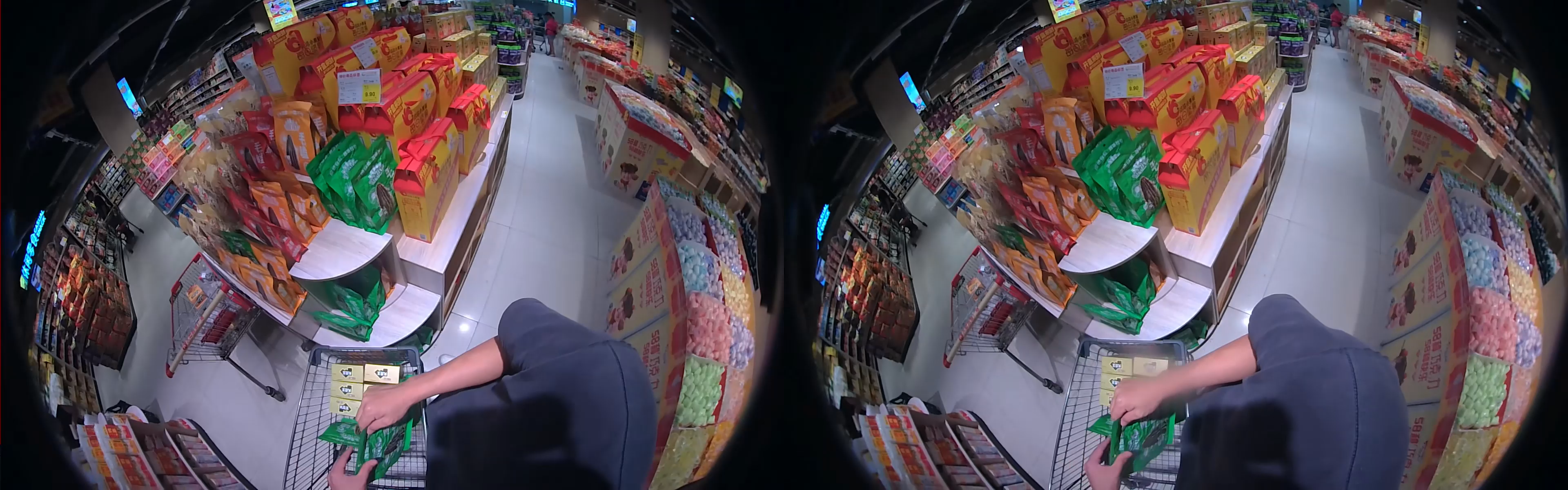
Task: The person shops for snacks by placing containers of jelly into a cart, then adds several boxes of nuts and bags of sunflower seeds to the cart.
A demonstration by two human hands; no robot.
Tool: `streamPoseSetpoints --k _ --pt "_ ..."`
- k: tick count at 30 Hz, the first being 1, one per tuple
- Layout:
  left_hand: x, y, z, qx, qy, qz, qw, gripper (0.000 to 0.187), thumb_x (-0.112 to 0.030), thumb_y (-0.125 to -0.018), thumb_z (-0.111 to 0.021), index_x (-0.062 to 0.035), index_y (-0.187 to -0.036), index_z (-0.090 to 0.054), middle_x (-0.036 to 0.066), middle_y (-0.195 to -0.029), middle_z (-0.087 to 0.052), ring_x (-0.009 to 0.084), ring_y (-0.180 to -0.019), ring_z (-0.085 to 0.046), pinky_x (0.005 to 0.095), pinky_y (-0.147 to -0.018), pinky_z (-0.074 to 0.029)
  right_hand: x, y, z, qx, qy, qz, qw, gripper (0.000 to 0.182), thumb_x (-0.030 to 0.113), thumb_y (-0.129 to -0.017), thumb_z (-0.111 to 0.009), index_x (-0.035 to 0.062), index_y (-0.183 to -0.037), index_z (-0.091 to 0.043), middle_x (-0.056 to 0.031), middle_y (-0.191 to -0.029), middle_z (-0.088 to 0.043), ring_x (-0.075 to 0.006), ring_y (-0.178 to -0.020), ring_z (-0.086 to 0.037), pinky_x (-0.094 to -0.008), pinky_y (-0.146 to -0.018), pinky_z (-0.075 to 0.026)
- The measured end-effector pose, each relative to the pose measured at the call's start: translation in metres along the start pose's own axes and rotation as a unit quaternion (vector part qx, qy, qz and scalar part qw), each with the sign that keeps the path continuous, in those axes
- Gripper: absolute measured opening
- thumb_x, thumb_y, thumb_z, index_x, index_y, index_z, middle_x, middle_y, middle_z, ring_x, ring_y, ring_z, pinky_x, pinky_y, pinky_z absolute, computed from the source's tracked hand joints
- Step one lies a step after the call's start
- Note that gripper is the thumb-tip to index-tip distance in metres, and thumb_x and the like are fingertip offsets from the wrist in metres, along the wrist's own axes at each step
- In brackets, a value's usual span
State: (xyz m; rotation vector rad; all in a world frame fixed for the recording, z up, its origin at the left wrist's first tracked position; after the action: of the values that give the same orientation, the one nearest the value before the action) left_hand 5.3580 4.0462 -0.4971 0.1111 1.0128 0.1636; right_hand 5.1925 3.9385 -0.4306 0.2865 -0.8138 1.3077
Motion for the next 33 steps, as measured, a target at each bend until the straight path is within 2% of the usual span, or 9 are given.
streamPoseSetpoints --k 3,7,8,13,16,21,23,24,33 --pt "-0.002 0.011 -0.008 0.055 -0.151 0.048 0.986 0.032 -0.022 -0.086 -0.065 0.0034 -0.106 -0.068 0.025 -0.084 -0.066 0.0360 -0.077 -0.061 0.0411 -0.073 -0.049 -0.004 -0.001 -0.017 0.006 -0.020 0.000 1.000 0.018 0.020 -0.083 -0.064 0.0030 -0.080 -0.061 -0.0108 -0.075 -0.060 -0.0332 -0.071 -0.061 -0.0447 -0.058 -0.044" --pt "0.001 0.014 -0.015 0.007 -0.162 0.031 0.986 0.029 -0.025 -0.087 -0.064 0.0018 -0.095 -0.070 0.025 -0.079 -0.066 0.0386 -0.074 -0.063 0.0412 -0.065 -0.049 -0.014 0.002 -0.029 0.020 -0.016 -0.034 0.999 0.017 0.020 -0.085 -0.063 0.0030 -0.087 -0.063 -0.0110 -0.080 -0.063 -0.0324 -0.075 -0.063 -0.0442 -0.061 -0.046" --pt "-0.005 0.018 -0.010 -0.092 -0.134 -0.027 0.986 0.028 -0.028 -0.081 -0.069 -0.0001 -0.077 -0.071 0.023 -0.062 -0.059 0.0425 -0.061 -0.057 0.0471 -0.056 -0.043 -0.016 0.003 -0.028 -0.008 -0.055 -0.055 0.997 0.018 0.020 -0.087 -0.062 0.0035 -0.093 -0.064 -0.0111 -0.086 -0.064 -0.0316 -0.080 -0.064 -0.0428 -0.064 -0.047" --pt "0.035 0.031 -0.015 -0.064 -0.221 0.015 0.973 0.033 -0.035 -0.087 -0.062 -0.0035 -0.088 -0.071 0.025 -0.073 -0.061 0.0404 -0.070 -0.061 0.0492 -0.067 -0.047 -0.049 0.016 -0.041 -0.043 -0.066 -0.157 0.984 0.026 0.020 -0.092 -0.056 0.0045 -0.112 -0.062 -0.0119 -0.106 -0.065 -0.0304 -0.096 -0.063 -0.0409 -0.079 -0.050" --pt "0.053 0.034 -0.025 -0.042 -0.301 0.044 0.952 0.036 -0.042 -0.086 -0.062 -0.0084 -0.090 -0.074 0.022 -0.084 -0.066 0.0393 -0.076 -0.063 0.0583 -0.073 -0.046 -0.085 0.053 -0.087 0.163 -0.011 -0.252 0.954 0.028 0.032 -0.092 -0.054 0.0090 -0.103 -0.066 -0.0138 -0.098 -0.067 -0.0317 -0.095 -0.064 -0.0435 -0.077 -0.049" --pt "0.085 0.033 -0.039 -0.051 -0.219 0.128 0.966 0.036 -0.036 -0.077 -0.073 -0.0003 -0.080 -0.071 0.024 -0.068 -0.061 0.0420 -0.066 -0.061 0.0512 -0.061 -0.044 -0.112 0.125 -0.131 0.375 0.043 -0.253 0.891 0.036 0.044 -0.090 -0.055 0.0117 -0.096 -0.069 -0.0134 -0.094 -0.068 -0.0342 -0.091 -0.064 -0.0471 -0.078 -0.048" --pt "0.089 0.039 -0.045 0.040 -0.235 0.162 0.957 0.034 -0.035 -0.084 -0.067 -0.0041 -0.097 -0.071 0.023 -0.083 -0.066 0.0406 -0.079 -0.064 0.0470 -0.071 -0.048 -0.139 0.147 -0.150 0.381 0.069 -0.285 0.877 0.040 0.049 -0.088 -0.055 0.0125 -0.096 -0.069 -0.0132 -0.094 -0.068 -0.0347 -0.091 -0.064 -0.0480 -0.079 -0.048" --pt "0.081 0.042 -0.041 -0.022 -0.238 0.143 0.960 0.027 -0.033 -0.080 -0.070 -0.0060 -0.079 -0.072 0.022 -0.071 -0.061 0.0418 -0.072 -0.061 0.0497 -0.065 -0.047 -0.134 0.146 -0.149 0.381 0.048 -0.278 0.880 0.038 0.046 -0.088 -0.055 0.0128 -0.098 -0.069 -0.0147 -0.096 -0.068 -0.0359 -0.091 -0.064 -0.0485 -0.079 -0.049" --pt "0.112 0.062 -0.044 0.016 -0.193 0.224 0.955 0.019 -0.025 -0.077 -0.068 -0.0142 -0.090 -0.075 0.015 -0.081 -0.069 0.0326 -0.079 -0.067 0.0433 -0.073 -0.052 -0.139 0.145 -0.138 0.373 -0.012 -0.264 0.889 0.042 0.050 -0.087 -0.058 0.0132 -0.103 -0.069 -0.0114 -0.097 -0.070 -0.0316 -0.096 -0.064 -0.0429 -0.087 -0.045"
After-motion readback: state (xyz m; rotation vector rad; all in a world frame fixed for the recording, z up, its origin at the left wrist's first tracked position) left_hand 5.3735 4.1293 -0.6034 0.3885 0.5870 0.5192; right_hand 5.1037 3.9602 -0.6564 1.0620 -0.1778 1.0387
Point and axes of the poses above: each hand's wrist, its own y-axis away from the middle knuckle, its own z-axis out of the back of the hand, x = y × z, the point moved 7 cm from there along -y, towards the middle knuckle
